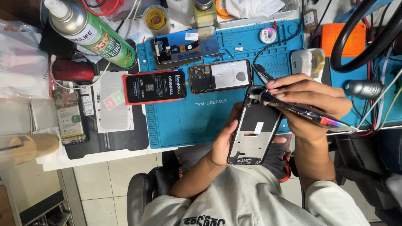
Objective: The person holds a disassembled phone frame in one hand and squeezes black adhesive from a tube along its inner edge, working around the frame. They then set the tube down and hold the frame up, turning it while touching the applied area.
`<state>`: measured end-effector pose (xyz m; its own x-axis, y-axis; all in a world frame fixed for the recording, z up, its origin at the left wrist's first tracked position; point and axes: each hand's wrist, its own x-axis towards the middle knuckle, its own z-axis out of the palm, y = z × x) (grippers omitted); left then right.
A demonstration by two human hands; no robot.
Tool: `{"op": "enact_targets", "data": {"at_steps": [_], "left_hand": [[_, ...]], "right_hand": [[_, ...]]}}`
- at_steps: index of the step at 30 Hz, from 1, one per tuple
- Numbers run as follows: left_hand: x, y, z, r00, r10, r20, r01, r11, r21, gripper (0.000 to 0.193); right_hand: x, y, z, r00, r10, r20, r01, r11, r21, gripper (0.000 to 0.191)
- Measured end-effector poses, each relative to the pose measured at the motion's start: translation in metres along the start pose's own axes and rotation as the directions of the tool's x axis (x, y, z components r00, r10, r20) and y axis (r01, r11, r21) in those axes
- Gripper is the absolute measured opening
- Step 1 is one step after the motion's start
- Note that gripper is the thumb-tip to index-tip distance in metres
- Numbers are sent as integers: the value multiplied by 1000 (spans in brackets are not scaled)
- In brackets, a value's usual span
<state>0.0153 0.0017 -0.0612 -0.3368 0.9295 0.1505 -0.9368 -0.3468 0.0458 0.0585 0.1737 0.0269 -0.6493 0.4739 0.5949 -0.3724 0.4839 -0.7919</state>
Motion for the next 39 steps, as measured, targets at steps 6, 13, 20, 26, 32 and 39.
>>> {"op": "enact_targets", "data": {"at_steps": [6, 13, 20, 26, 32, 39], "left_hand": [[-1, 0, -1, 1000, -12, -11, 12, 1000, 24, 46], [-1, 1, 0, 1000, -15, -4, 15, 1000, 5, 47], [0, 1, 0, 1000, -14, -3, 14, 1000, 8, 48], [0, 1, 0, 1000, -11, -1, 11, 999, 30, 44], [0, 2, 0, 1000, -18, -3, 18, 1000, 24, 45], [1, 2, 1, 1000, -24, -4, 24, 999, 22, 45]], "right_hand": [[0, 0, 0, 1000, -12, -10, 11, 999, -51, 20], [1, -2, 0, 1000, -15, -5, 15, 998, -55, 20], [0, 0, -1, 1000, -28, 10, 29, 997, -78, 21], [-2, 2, -1, 1000, -28, -6, 27, 996, -83, 23], [-2, 2, -1, 999, -42, -1, 42, 996, -84, 23], [-3, 2, -1, 999, -40, -15, 39, 995, -90, 24]]}}
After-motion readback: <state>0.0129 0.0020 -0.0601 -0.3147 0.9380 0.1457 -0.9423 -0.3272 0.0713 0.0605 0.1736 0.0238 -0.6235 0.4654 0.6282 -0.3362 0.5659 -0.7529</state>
